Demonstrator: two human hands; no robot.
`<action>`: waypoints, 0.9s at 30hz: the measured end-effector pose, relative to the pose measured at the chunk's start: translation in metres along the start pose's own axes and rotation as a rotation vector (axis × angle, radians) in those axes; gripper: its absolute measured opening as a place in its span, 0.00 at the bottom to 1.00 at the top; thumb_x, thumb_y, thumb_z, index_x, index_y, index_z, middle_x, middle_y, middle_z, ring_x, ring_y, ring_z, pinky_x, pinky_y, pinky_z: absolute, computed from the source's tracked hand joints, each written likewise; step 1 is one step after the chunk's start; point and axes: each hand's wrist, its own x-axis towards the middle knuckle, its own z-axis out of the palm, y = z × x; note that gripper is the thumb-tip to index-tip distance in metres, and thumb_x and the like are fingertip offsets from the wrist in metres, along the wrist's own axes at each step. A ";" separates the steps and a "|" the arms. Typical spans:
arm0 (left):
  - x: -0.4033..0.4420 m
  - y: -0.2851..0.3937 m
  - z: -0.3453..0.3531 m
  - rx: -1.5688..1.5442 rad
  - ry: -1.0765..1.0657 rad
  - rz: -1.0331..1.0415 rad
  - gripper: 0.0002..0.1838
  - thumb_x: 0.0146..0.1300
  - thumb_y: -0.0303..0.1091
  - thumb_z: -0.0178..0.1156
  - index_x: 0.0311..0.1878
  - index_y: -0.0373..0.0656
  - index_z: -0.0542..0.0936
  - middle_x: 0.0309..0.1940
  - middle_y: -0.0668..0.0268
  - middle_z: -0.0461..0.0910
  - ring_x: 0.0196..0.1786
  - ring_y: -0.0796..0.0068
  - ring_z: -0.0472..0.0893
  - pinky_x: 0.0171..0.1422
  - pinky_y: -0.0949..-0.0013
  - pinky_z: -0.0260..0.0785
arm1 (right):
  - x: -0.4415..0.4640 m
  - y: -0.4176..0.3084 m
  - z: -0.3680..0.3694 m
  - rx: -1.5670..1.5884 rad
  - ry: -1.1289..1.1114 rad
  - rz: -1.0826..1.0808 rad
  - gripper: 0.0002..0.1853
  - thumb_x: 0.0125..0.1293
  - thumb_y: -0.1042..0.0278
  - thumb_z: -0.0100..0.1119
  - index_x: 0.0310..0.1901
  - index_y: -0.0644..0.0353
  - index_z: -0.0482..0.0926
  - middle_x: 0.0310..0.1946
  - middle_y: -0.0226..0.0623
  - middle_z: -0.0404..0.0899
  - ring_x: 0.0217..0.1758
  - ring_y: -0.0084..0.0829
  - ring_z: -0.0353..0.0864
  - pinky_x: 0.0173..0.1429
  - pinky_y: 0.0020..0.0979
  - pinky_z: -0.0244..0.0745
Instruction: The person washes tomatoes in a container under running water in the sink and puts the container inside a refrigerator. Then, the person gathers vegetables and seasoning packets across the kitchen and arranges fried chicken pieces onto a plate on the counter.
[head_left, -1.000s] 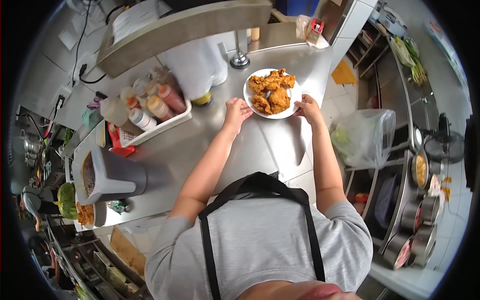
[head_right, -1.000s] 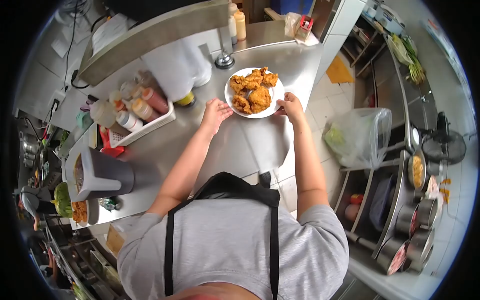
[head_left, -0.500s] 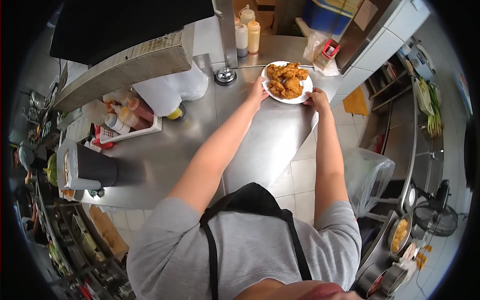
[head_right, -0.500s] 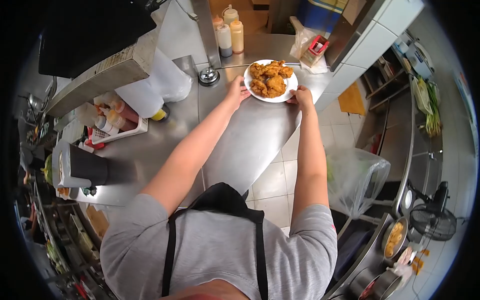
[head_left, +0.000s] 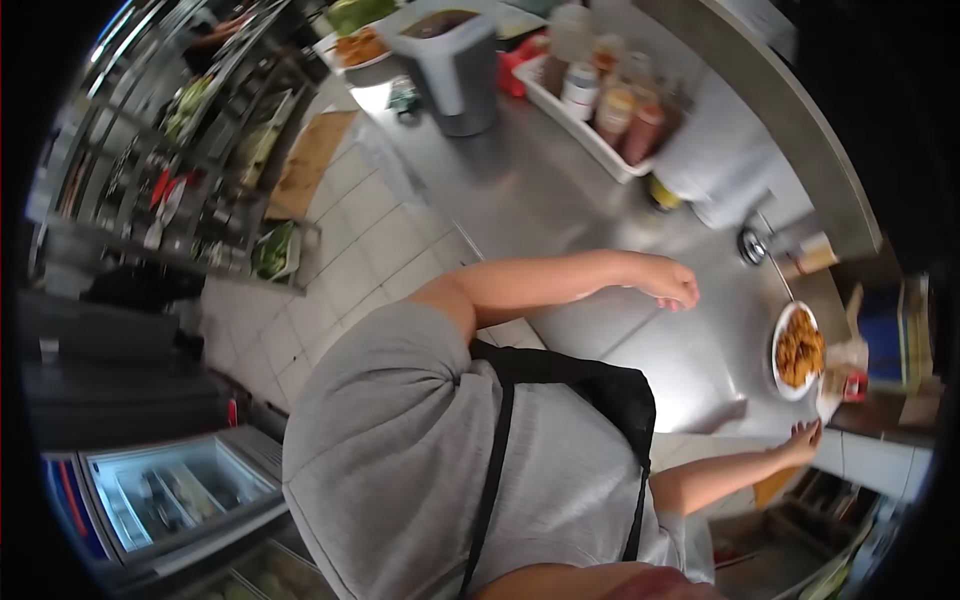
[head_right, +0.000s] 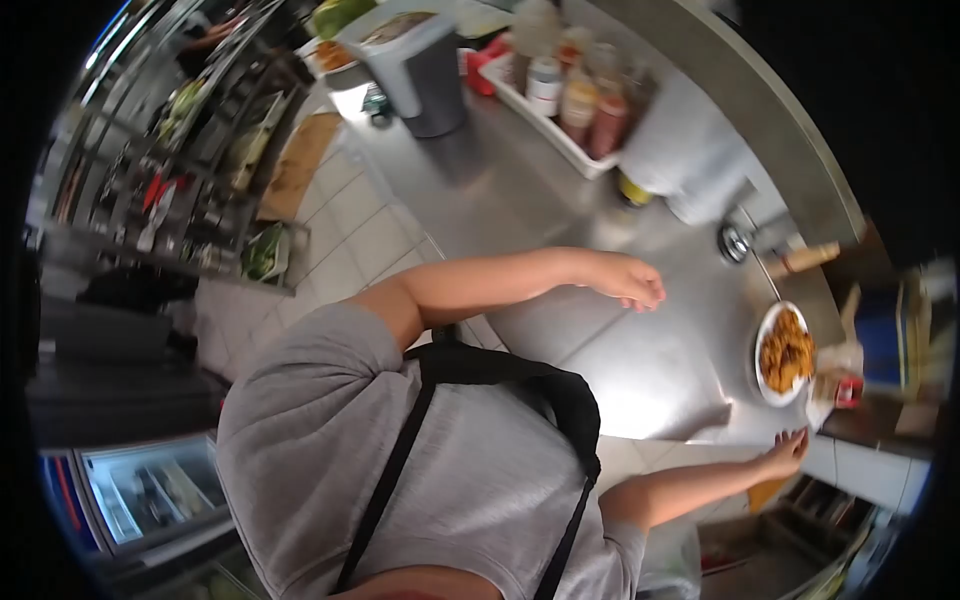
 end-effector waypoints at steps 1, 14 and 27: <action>-0.035 -0.006 -0.014 0.010 0.052 -0.018 0.23 0.59 0.44 0.53 0.52 0.38 0.69 0.43 0.63 0.75 0.45 0.75 0.74 0.48 0.73 0.67 | -0.033 -0.031 0.002 -0.021 -0.011 -0.039 0.16 0.62 0.61 0.51 0.47 0.60 0.76 0.40 0.40 0.78 0.36 0.31 0.79 0.35 0.28 0.77; -0.456 -0.132 -0.136 -0.146 0.892 -0.151 0.22 0.60 0.45 0.51 0.53 0.40 0.70 0.45 0.65 0.75 0.47 0.75 0.74 0.51 0.72 0.65 | -0.552 -0.317 0.286 0.300 -1.807 -1.007 0.14 0.59 0.69 0.47 0.46 0.58 0.76 0.32 0.44 0.75 0.41 0.40 0.74 0.48 0.32 0.67; -0.631 -0.197 -0.161 -0.337 1.314 -0.139 0.23 0.61 0.40 0.51 0.56 0.36 0.66 0.47 0.59 0.74 0.47 0.71 0.74 0.51 0.70 0.65 | -0.707 -0.444 0.433 0.334 -1.292 -1.162 0.15 0.57 0.69 0.52 0.44 0.68 0.73 0.41 0.51 0.73 0.43 0.47 0.71 0.47 0.36 0.67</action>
